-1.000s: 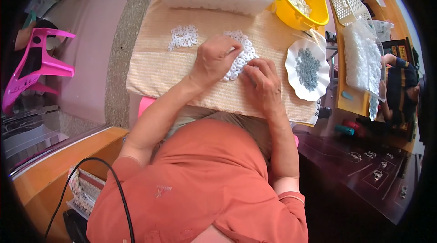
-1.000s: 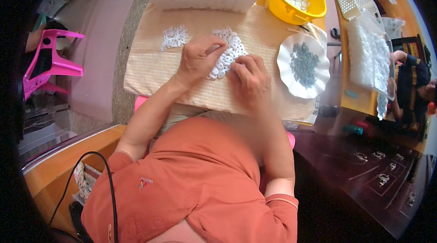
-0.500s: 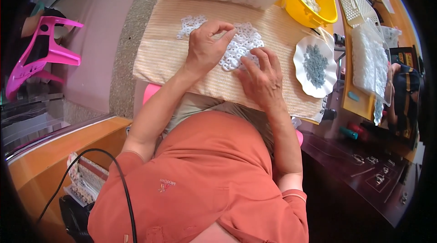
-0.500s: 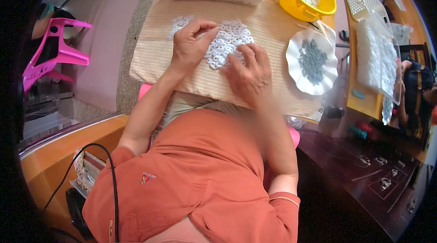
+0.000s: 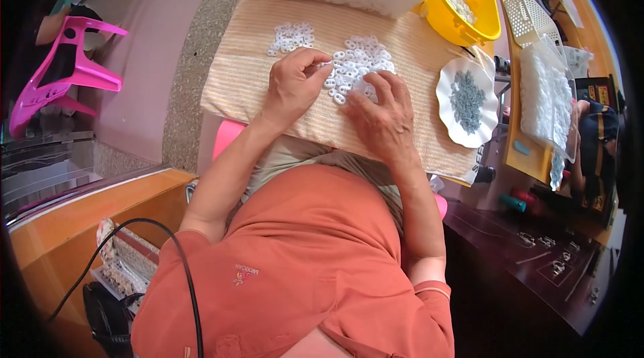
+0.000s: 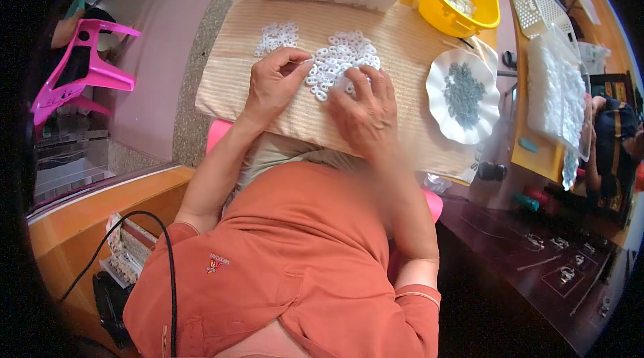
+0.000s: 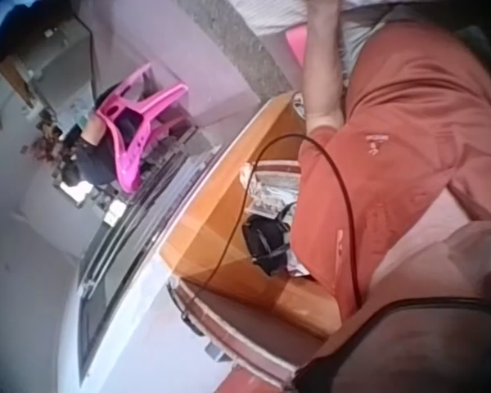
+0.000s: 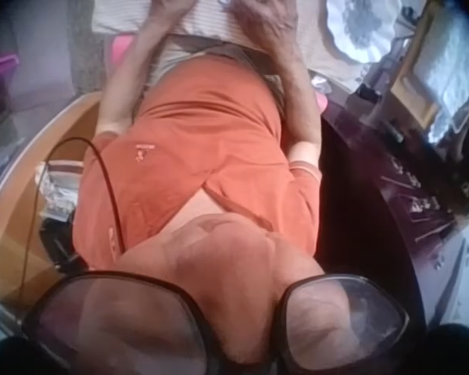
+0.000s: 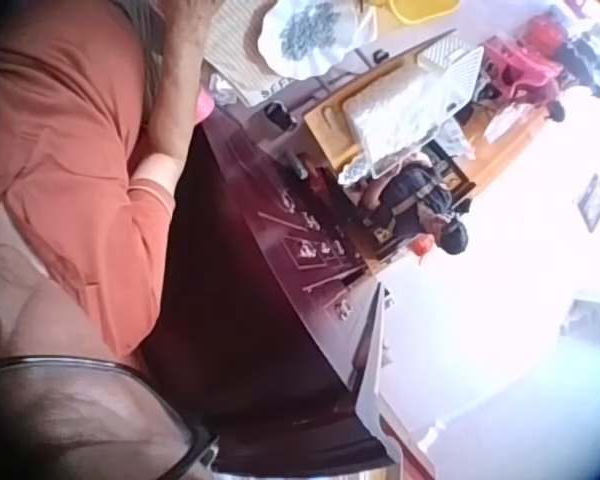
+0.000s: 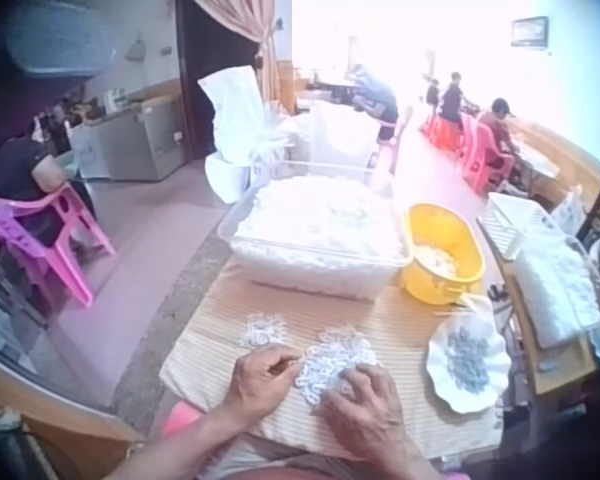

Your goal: Sorting small white plastic toggles and components into groups on a workspace.

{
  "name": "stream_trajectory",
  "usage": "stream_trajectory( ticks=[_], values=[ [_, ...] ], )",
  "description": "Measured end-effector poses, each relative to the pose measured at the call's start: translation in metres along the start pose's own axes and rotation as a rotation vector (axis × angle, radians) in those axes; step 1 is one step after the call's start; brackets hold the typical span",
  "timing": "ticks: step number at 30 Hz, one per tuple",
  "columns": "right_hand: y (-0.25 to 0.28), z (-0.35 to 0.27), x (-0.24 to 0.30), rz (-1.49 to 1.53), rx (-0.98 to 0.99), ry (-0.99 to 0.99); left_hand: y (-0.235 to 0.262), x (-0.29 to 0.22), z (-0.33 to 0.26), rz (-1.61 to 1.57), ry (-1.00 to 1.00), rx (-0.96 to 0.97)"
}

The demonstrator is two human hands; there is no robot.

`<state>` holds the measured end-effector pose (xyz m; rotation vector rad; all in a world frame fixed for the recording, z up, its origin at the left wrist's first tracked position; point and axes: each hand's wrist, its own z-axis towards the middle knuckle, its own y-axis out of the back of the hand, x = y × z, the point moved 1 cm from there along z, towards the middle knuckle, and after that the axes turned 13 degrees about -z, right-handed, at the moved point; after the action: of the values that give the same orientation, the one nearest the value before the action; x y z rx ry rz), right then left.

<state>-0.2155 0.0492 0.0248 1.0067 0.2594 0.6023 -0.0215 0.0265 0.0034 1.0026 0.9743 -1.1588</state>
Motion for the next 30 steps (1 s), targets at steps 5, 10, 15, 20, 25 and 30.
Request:
stream_trajectory(
  ticks=[5,10,15,20,25,30],
  values=[
    [0.0,0.001,-0.009,-0.053,0.013,-0.046,0.002,0.008,0.002,-0.053,0.003,-0.002],
    [-0.002,0.008,0.012,0.047,-0.001,0.001,0.003,0.011,0.003,-0.062,0.024,0.007],
    [-0.004,0.01,0.011,-0.066,0.045,-0.033,0.003,0.009,0.004,-0.045,0.033,0.024],
    [-0.003,0.013,0.012,-0.069,0.043,-0.028,0.004,0.011,0.004,-0.058,0.021,0.028],
    [-0.014,0.019,0.028,0.0,0.037,-0.009,0.004,0.012,0.005,-0.109,0.062,0.033],
    [-0.017,0.02,0.029,-0.041,0.047,-0.017,0.005,0.012,0.004,-0.064,0.022,0.029]
  ],
)
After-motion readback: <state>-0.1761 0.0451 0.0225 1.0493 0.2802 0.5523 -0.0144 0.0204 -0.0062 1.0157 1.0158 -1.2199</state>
